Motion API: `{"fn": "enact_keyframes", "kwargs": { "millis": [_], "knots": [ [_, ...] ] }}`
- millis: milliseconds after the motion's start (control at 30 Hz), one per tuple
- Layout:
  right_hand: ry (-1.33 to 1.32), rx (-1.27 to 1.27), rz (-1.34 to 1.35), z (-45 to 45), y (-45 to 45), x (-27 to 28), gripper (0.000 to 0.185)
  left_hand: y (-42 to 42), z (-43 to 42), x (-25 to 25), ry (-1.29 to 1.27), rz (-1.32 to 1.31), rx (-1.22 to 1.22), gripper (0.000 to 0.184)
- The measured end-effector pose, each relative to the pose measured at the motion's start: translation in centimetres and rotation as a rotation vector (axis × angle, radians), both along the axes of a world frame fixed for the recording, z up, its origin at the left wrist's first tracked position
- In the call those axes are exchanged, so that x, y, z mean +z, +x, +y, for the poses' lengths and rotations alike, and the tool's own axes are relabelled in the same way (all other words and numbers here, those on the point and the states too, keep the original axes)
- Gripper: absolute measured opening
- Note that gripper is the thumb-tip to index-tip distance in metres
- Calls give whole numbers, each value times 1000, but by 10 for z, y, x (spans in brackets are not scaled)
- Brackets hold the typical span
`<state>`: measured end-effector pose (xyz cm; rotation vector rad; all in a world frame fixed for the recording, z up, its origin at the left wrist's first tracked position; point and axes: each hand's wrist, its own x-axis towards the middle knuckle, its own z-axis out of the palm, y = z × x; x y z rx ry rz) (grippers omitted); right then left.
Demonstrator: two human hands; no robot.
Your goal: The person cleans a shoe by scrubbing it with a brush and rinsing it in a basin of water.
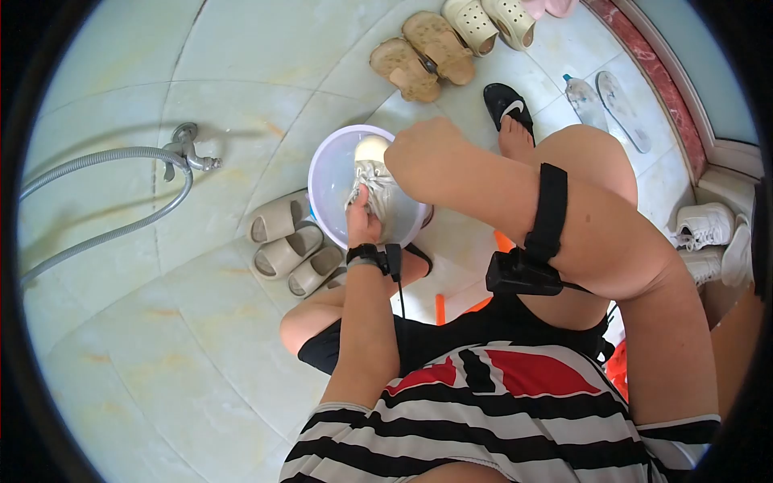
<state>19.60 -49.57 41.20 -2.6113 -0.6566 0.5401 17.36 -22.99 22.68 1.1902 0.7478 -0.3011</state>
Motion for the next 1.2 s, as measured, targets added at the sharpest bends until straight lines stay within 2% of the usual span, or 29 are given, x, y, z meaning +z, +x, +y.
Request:
{"fn": "enact_keyframes", "kwargs": {
  "millis": [133, 200, 233, 300, 333, 400, 433, 500, 533, 600, 667, 700, 833, 900, 933, 1000, 1067, 1100, 1167, 1200],
  "knots": [
    [-33, -24, 104, 2, 5, 2, 15, 8, -6, -1, 89, 82, -141, 53],
    [-49, -13, 123, 1, 7, 5, 16, 9, -11, -9, 373, 42, -227, 51],
    [-49, -21, 129, 1, 7, 7, 16, 11, -10, -17, 368, 45, -228, 51],
    [-51, -28, 135, 2, 8, 7, 16, 14, -1, -47, 611, -29, -340, 46],
    [-55, -21, 154, 3, 9, 6, 17, 16, 8, -72, 609, -27, -339, 46],
    [-64, -16, 170, 4, 10, 3, 17, 23, 26, -122, 1155, 197, -572, 43],
    [-61, -24, 158, 5, 10, 1, 17, 24, 28, -131, 1151, 193, -573, 43],
    [-58, -32, 147, 6, 9, -2, 18, 25, 34, -139, 1100, 119, -658, 36],
    [-67, -41, 122, 5, 8, -3, 18, 24, 23, -115, 1101, 115, -658, 36],
    [-73, -52, 92, 2, 6, -4, 18, 15, -11, -37, 373, 171, -181, 32],
    [-61, -13, -29, -1, 3, -4, 16, 10, -3, -26, 321, 78, -182, 33],
    [-58, -17, -38, 0, 4, -4, 16, 9, -1, -20, 261, -10, -182, 34],
    [-35, -17, -4, 8, 6, -6, 19, 6, 3, 9, 127, -41, -218, 35],
    [-17, 11, -32, 16, 4, -11, 22, 5, 4, 28, -261, -9, -72, 34],
    [81, 4, -69, 21, 2, -16, 25, 5, 6, 35, -358, -39, -129, 44],
    [175, 25, -114, 38, -4, -22, 28, 4, 5, 44, -347, -89, -68, 49],
    [261, -64, 138, 55, -10, -27, 32, -1, 3, 47, -351, -94, 24, 61],
    [235, -42, 125, 64, -14, -39, 32, -3, 3, 44, -374, -112, 43, 61],
    [428, -144, 56, 84, -23, -78, 35, -6, 5, 30, -355, -204, 189, 66],
    [390, -116, 50, 91, -27, -90, 35, -5, 8, 21, -403, -210, 206, 69]
  ]
}}
